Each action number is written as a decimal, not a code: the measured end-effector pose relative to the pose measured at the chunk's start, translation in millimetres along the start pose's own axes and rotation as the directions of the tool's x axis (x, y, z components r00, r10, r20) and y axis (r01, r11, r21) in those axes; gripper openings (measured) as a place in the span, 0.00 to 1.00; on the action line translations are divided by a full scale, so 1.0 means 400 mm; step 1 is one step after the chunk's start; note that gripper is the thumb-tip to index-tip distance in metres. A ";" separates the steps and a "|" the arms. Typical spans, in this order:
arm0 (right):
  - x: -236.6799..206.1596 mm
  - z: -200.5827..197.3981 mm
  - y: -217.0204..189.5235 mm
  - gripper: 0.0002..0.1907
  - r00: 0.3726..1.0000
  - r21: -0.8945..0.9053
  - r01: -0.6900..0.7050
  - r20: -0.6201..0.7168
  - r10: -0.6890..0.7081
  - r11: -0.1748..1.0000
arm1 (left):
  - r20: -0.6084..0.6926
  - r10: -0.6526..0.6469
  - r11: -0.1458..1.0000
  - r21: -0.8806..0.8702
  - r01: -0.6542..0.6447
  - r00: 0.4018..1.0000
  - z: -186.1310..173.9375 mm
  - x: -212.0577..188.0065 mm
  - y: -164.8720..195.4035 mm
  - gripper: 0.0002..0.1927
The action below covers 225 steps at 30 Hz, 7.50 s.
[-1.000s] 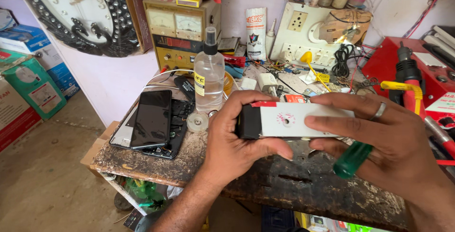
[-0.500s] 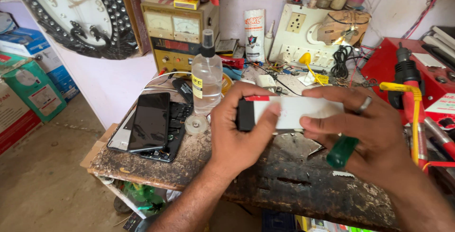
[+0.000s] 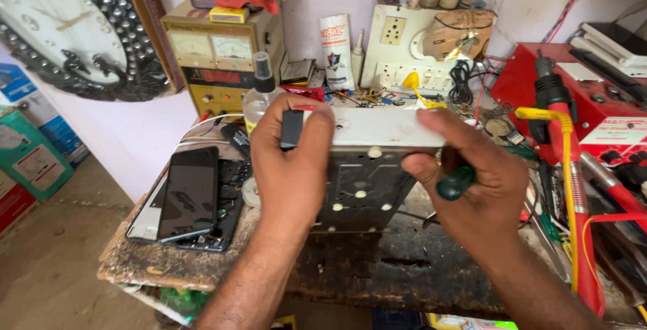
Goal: The person assembles a white electronic device by attaching a metal cover, securing it with screws using a screwdriver, and then plugging the device into a wall socket. The person handles the device, screws, and screwdriver throughout the process.
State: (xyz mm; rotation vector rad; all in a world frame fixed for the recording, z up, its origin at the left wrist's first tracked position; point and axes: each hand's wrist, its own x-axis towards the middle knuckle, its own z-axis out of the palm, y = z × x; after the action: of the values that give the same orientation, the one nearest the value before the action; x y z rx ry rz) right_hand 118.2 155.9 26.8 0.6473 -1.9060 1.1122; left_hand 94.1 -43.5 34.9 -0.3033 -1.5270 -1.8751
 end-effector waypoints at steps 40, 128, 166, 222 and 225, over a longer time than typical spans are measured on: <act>0.157 -0.002 -0.100 0.29 0.771 -0.352 0.617 0.448 -0.452 0.704 | 0.056 0.229 0.946 0.221 -0.236 0.972 0.021 0.040 -0.017 0.07; 0.340 -0.074 -0.150 0.13 0.931 0.388 -0.044 0.350 -0.103 0.921 | 0.384 0.199 0.976 -0.159 -0.148 0.901 0.016 0.065 -0.044 0.09; 0.437 -0.063 -0.168 0.13 0.868 -0.071 0.261 0.453 -0.202 0.963 | 0.352 0.158 0.986 -0.105 -0.129 0.923 0.016 0.062 -0.030 0.09; 0.491 -0.018 -0.178 0.10 0.743 0.046 0.185 0.648 -0.170 0.982 | 0.324 0.178 0.984 -0.071 -0.164 0.929 0.015 0.075 -0.053 0.05; 0.478 -0.008 -0.147 0.09 0.738 0.153 0.208 0.623 -0.258 0.966 | 0.320 0.205 0.979 -0.057 -0.197 0.925 0.014 0.076 -0.055 0.05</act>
State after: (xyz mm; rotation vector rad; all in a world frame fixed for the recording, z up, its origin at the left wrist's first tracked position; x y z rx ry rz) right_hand 61.2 125.5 216.2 1.4174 -2.2593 0.8548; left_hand 56.5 -47.8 36.9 -0.7844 -1.6155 -1.7417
